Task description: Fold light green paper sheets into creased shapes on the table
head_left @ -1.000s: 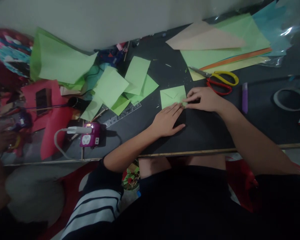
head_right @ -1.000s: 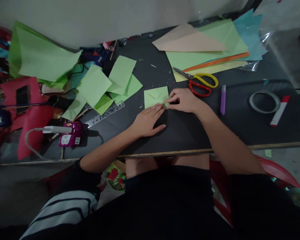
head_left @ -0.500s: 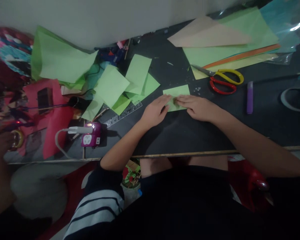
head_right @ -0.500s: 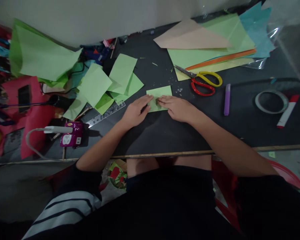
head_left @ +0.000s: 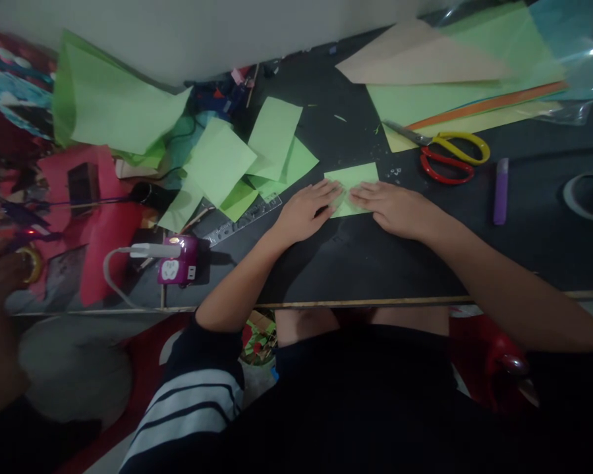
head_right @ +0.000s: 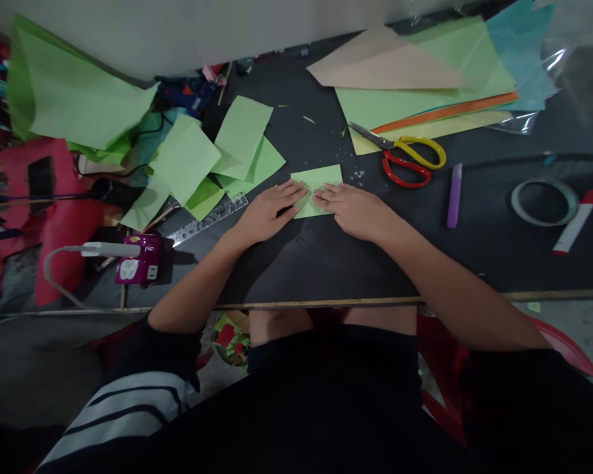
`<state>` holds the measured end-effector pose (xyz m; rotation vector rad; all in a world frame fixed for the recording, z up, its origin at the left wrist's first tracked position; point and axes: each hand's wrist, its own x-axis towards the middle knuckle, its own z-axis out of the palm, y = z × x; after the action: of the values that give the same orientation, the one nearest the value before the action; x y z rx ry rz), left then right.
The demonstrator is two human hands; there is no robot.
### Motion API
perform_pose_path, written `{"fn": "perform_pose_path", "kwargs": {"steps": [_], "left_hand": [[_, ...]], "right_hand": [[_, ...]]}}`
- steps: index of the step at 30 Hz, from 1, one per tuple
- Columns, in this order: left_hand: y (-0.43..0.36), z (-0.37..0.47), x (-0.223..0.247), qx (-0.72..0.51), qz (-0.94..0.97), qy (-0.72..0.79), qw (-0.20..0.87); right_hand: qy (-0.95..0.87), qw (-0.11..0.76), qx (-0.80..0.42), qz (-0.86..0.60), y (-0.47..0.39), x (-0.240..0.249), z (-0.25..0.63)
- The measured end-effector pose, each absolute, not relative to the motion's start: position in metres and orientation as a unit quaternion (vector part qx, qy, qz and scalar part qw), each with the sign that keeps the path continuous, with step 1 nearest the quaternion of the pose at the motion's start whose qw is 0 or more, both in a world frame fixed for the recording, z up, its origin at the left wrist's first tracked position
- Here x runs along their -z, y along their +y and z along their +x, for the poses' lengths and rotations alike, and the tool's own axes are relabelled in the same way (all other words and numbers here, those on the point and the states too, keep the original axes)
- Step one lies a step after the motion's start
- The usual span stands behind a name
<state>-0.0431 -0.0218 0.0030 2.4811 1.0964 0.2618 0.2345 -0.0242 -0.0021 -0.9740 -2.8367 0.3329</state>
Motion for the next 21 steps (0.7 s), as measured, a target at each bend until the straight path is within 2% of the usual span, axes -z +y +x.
{"fn": "perform_pose_path", "kwargs": {"steps": [13, 21], "left_hand": [[-0.018, -0.044, -0.004, -0.086, 0.885, 0.389, 0.24], [-0.02, -0.04, -0.003, -0.092, 0.885, 0.404, 0.215]], "right_hand": [[-0.943, 0.076, -0.069, -0.318, -0.027, 0.005, 0.239], [-0.926, 0.098, -0.063, -0.358, -0.04, -0.007, 0.23]]}}
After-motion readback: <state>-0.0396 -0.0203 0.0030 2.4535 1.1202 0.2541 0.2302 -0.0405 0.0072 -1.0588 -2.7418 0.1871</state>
